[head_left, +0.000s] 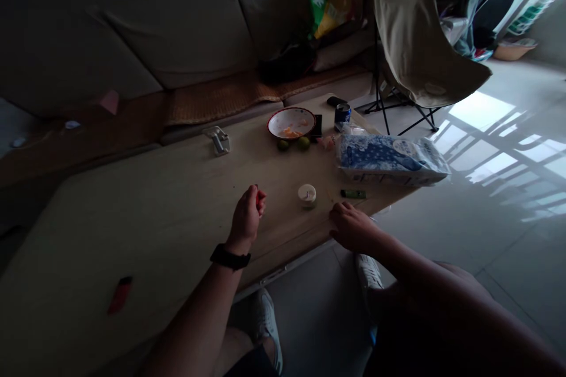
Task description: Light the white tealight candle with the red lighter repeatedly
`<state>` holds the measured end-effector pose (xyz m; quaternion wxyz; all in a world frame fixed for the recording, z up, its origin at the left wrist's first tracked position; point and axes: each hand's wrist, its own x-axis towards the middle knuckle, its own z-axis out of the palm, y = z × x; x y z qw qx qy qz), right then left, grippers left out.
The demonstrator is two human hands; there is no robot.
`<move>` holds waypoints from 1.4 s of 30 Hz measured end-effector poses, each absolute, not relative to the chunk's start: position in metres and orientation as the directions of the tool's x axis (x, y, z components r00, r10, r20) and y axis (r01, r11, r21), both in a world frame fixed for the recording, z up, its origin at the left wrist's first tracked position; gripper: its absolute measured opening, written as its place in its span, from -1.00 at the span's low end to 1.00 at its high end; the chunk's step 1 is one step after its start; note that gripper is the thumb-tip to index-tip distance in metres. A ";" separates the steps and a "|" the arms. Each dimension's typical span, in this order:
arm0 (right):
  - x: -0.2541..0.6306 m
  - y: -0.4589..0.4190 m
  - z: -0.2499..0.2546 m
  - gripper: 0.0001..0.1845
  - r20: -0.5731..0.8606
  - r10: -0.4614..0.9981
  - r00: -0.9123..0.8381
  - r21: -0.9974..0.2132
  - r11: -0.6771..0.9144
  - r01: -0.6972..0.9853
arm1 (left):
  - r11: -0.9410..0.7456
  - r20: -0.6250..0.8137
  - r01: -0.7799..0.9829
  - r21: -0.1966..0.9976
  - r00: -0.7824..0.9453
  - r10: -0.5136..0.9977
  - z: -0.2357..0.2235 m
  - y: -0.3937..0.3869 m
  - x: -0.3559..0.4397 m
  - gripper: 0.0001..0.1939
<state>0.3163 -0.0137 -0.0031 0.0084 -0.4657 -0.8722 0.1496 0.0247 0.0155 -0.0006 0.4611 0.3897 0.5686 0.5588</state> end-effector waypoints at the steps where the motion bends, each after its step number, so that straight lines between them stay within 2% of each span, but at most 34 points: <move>1: 0.316 -0.013 -0.004 -0.75 -0.125 0.815 -0.565 -0.268 0.521 0.810 | 0.076 -0.087 -0.052 0.996 -0.271 0.959 -0.001 0.016 0.024 -0.52; 4: 0.316 -0.013 -0.005 -0.75 -0.127 0.815 -0.566 -0.264 0.522 0.811 | 0.060 -0.033 0.091 0.994 -0.267 0.963 -0.001 0.016 0.024 -0.50; 6: 0.316 -0.013 -0.007 -0.76 -0.129 0.816 -0.563 -0.268 0.518 0.812 | -0.006 0.073 0.274 0.962 -0.234 0.969 0.001 0.013 0.026 -0.52; 9: 0.316 -0.013 -0.008 -0.76 -0.128 0.821 -0.556 -0.271 0.511 0.816 | -0.155 0.249 0.559 0.815 -0.095 0.964 0.007 0.007 0.034 -0.60; 12: 0.317 -0.013 -0.009 -0.75 -0.123 0.821 -0.558 -0.265 0.514 0.816 | -0.237 0.305 0.724 0.648 0.038 0.951 0.011 0.003 0.048 -0.65; 16: 0.318 -0.013 -0.010 -0.73 -0.110 0.818 -0.565 -0.258 0.526 0.811 | -0.307 0.364 0.841 0.445 0.143 0.920 0.010 0.007 0.063 -0.74; 21: 0.319 -0.013 -0.010 -0.71 -0.094 0.810 -0.579 -0.245 0.545 0.802 | -0.342 0.363 0.875 0.343 0.212 0.907 0.007 0.014 0.074 -0.83; 27: 0.316 -0.013 -0.008 -0.74 -0.118 0.822 -0.557 -0.226 0.524 0.821 | -0.346 0.349 0.894 0.284 0.240 0.906 0.009 0.016 0.080 -0.87; 36: 0.316 -0.014 -0.007 -0.70 -0.106 0.816 -0.568 -0.218 0.538 0.815 | -0.320 0.320 0.911 0.260 0.232 0.919 0.009 0.016 0.081 -0.89; 39: 0.316 -0.015 -0.006 -0.72 -0.100 0.816 -0.569 -0.229 0.538 0.811 | -0.331 0.343 0.889 0.317 0.218 0.914 0.010 0.016 0.082 -0.88; 42: 0.316 -0.015 -0.006 -0.72 -0.099 0.819 -0.565 -0.233 0.533 0.814 | -0.305 0.362 0.811 0.499 0.125 0.924 0.011 0.016 0.080 -0.83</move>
